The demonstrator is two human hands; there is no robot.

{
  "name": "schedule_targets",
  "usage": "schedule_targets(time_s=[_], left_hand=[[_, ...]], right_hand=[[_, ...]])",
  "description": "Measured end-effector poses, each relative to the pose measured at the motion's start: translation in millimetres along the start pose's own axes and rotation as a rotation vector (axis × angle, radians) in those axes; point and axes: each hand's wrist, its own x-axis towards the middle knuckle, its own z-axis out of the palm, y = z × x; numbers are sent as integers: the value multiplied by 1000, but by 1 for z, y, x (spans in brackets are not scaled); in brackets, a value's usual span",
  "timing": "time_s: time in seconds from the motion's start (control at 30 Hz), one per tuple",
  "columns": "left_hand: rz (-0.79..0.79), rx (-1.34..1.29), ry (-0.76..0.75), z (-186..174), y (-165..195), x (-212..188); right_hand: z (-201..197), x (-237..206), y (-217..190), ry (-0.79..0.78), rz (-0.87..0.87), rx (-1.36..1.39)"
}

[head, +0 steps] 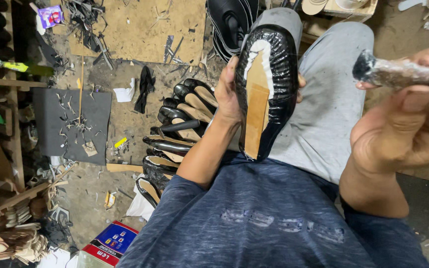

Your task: The person sits on the floor in a workshop and applies glue to the edges of black high-heeled shoes using a brush. They dip the brush into a container of glue and spread it along the shoe's perimeter, handling several shoes one at a time.

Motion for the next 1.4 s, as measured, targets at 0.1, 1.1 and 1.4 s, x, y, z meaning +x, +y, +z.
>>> schedule_targets(time_s=[0.1, 1.1, 1.4], left_hand=[[22, 65, 3, 4, 2, 0], [410, 533, 228, -21, 5, 17], [565, 1451, 174, -18, 29, -6]], right_hand=[[7, 4, -3, -13, -44, -7], [12, 18, 11, -120, -41, -34], [28, -4, 36, -124, 300, 107]])
